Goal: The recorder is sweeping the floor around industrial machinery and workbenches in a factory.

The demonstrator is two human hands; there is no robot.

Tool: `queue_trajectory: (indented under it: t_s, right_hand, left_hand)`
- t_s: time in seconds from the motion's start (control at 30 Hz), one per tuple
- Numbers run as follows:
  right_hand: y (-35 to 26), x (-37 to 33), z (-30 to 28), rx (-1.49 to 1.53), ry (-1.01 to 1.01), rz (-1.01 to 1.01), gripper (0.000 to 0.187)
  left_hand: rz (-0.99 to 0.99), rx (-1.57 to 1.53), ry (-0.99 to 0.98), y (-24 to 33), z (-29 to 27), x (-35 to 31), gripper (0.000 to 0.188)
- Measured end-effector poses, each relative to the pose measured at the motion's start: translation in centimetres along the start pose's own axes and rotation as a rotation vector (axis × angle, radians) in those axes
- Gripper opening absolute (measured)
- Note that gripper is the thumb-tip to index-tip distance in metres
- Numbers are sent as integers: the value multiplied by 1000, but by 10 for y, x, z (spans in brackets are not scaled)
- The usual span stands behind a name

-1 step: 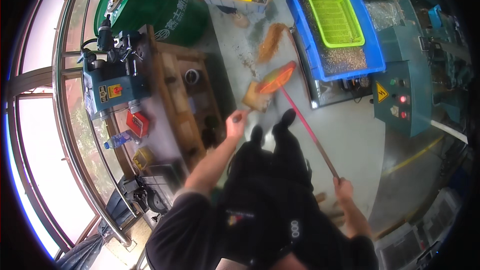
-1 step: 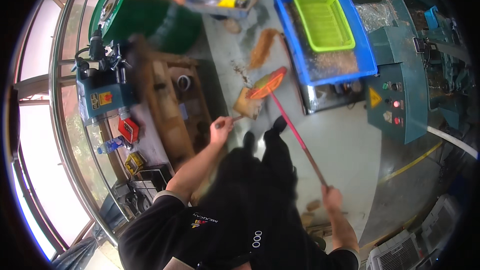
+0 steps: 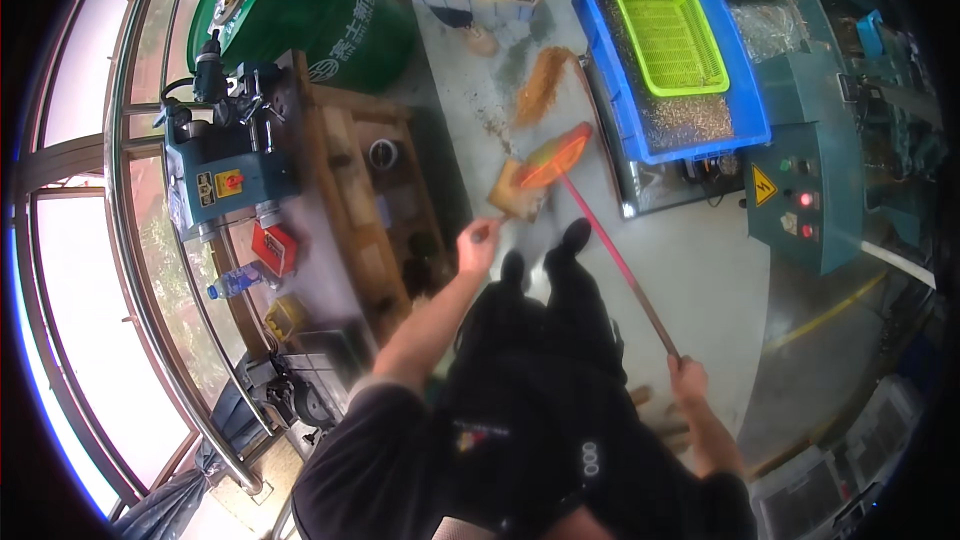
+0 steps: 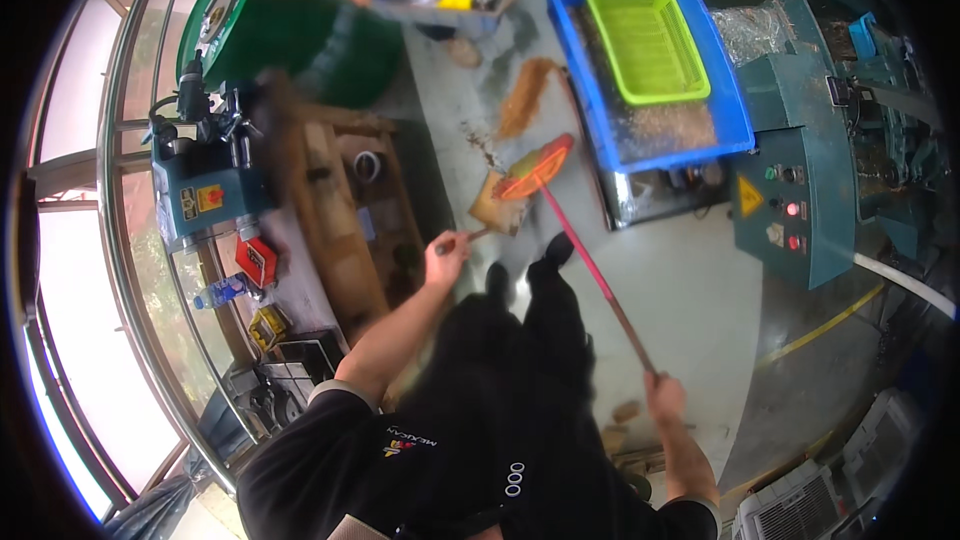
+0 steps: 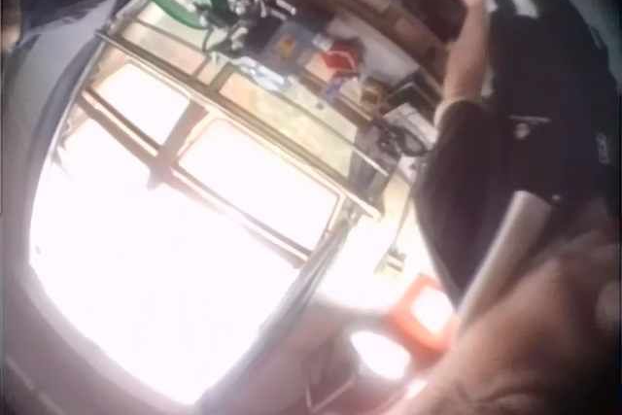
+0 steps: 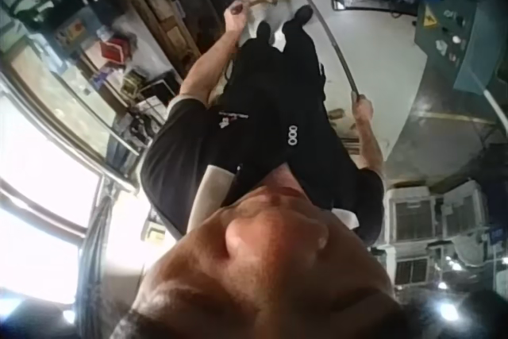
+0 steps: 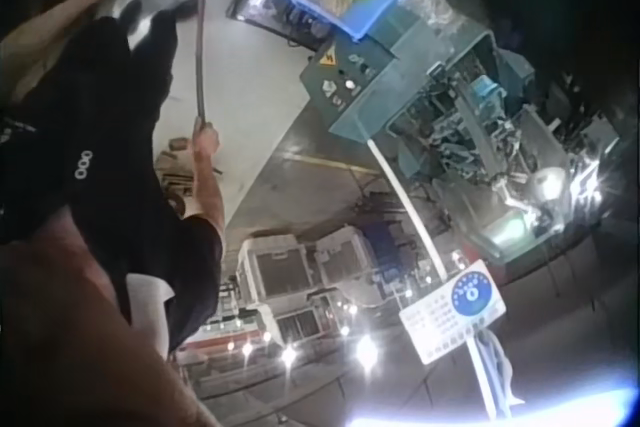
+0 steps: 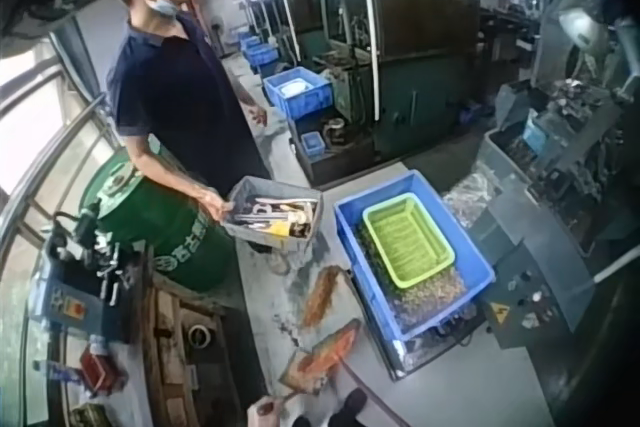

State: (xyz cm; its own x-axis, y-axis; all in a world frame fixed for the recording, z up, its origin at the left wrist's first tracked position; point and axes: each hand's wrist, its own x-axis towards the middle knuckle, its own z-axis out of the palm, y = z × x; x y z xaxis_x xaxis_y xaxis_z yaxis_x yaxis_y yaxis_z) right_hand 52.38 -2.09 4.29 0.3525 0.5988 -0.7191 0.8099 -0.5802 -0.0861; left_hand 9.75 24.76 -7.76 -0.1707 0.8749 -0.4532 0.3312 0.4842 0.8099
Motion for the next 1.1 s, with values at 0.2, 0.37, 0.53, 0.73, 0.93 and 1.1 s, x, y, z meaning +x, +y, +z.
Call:
queue_trajectory:
  t_s: [0.2,0.37,0.53,0.73,0.93,1.1]
  right_hand:
    - [-14,4,-8,44,-62,60,45]
    - [-54,11,-12,58,-157,85,48]
    - [-107,16,-7,86,-184,153,50]
    - [-169,17,-19,180,-258,285,50]
    - [-176,16,-37,15,-215,257,48]
    - [-219,40,-72,-124,-350,346,53]
  left_hand:
    - [54,50,26,24,69,18,18]
    - [175,-122,-31,39,109,33,17]
    - [158,-102,-219,37,122,45,15]
    - [426,159,-551,14,103,61,39]
    - [359,265,-958,6,66,93,49]
    - [343,255,-906,-28,44,117,39]
